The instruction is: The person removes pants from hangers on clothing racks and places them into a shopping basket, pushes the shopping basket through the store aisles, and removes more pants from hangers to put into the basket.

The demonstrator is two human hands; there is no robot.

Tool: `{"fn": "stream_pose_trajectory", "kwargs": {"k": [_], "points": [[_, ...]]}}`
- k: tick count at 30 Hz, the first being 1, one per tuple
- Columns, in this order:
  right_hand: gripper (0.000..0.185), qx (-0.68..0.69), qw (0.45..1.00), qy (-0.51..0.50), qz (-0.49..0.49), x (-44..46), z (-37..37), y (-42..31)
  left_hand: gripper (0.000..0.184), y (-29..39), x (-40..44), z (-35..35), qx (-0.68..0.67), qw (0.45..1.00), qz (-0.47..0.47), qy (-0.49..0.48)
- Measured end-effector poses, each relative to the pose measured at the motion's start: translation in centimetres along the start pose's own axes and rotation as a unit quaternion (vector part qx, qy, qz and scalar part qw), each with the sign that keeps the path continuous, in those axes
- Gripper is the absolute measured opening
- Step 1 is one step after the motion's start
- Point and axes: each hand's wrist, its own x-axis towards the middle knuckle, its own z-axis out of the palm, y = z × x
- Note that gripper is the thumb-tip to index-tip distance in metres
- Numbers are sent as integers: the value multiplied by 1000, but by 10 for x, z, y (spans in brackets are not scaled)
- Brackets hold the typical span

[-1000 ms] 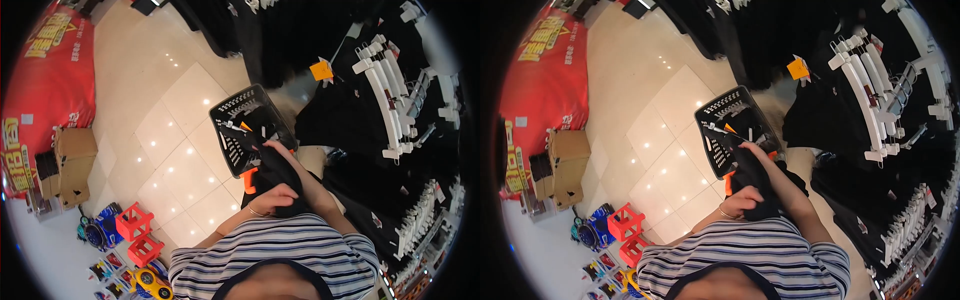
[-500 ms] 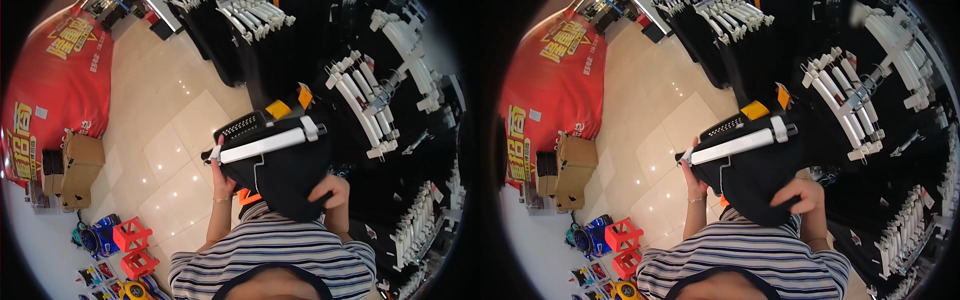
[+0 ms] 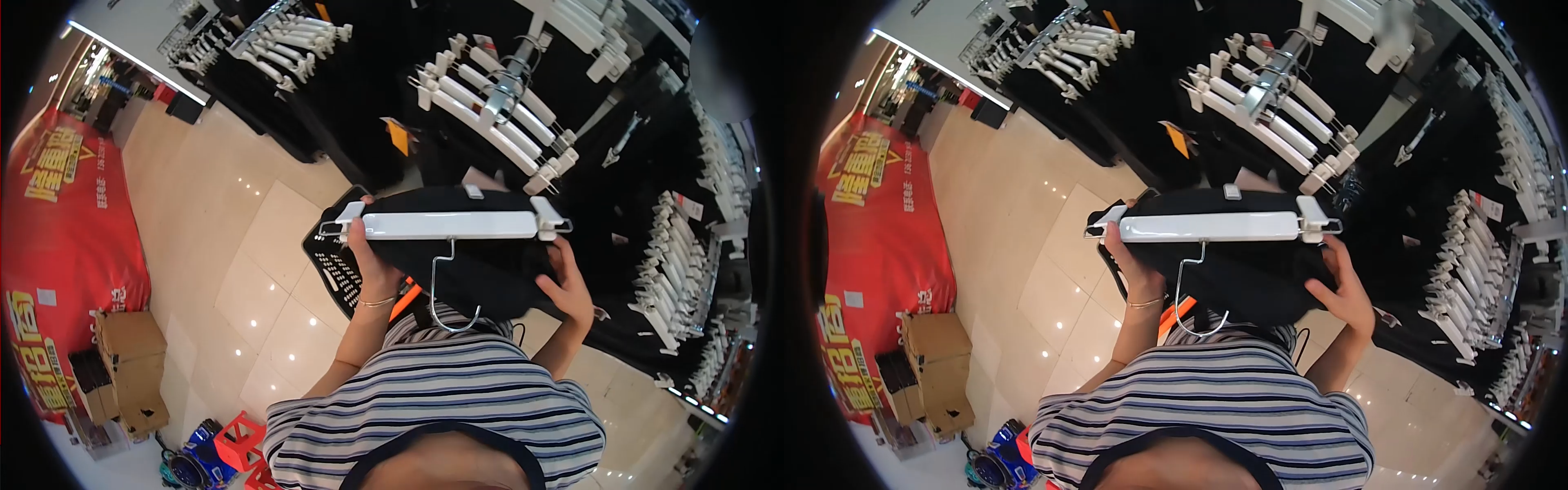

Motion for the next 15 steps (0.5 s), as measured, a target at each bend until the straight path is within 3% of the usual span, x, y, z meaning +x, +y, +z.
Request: {"fn": "stream_pose_trajectory", "kwargs": {"k": [1, 2, 4, 5, 8, 9, 10, 12, 13, 14, 15], "points": [[87, -67, 996, 59, -28, 1, 2, 17, 43, -5, 0, 6, -4, 1000, -19, 24], [89, -45, 996, 82, 1, -2, 1, 35, 43, -11, -1, 12, -8, 998, -38, 47], [90, 131, 960, 141, -203, 13, 17, 48, 41, -27, -6, 16, 16, 998, -58, 31], [83, 187, 941, 186, -213, 14, 19, 53, 39, -35, -9, 17, 5, 995, -97, 16], [79, 123, 875, 453, -117, 28, 11, 67, 40, -50, -10, 12, -32, 977, -205, 41], [73, 34, 829, 539, -144, 34, 5, 73, 42, -50, -9, 11, -17, 979, -201, 25], [64, -83, 803, 530, -259, 43, 10, 19, 44, -48, -7, 9, -2, 981, -196, 9], [52, -49, 880, 397, -256, 34, -7, 18, 47, -42, 1, 11, 26, 980, -194, -18], [44, 0, 892, 392, -227, 27, -6, 23, 48, -37, 5, 13, 40, 979, -200, -27], [50, -18, 893, 374, -248, 21, -7, 26, 49, -32, 9, 14, 55, 976, -206, -36], [52, 59, 912, 297, -276, 14, -10, 28, 52, -29, 18, 11, 72, 965, -251, -33]]}}
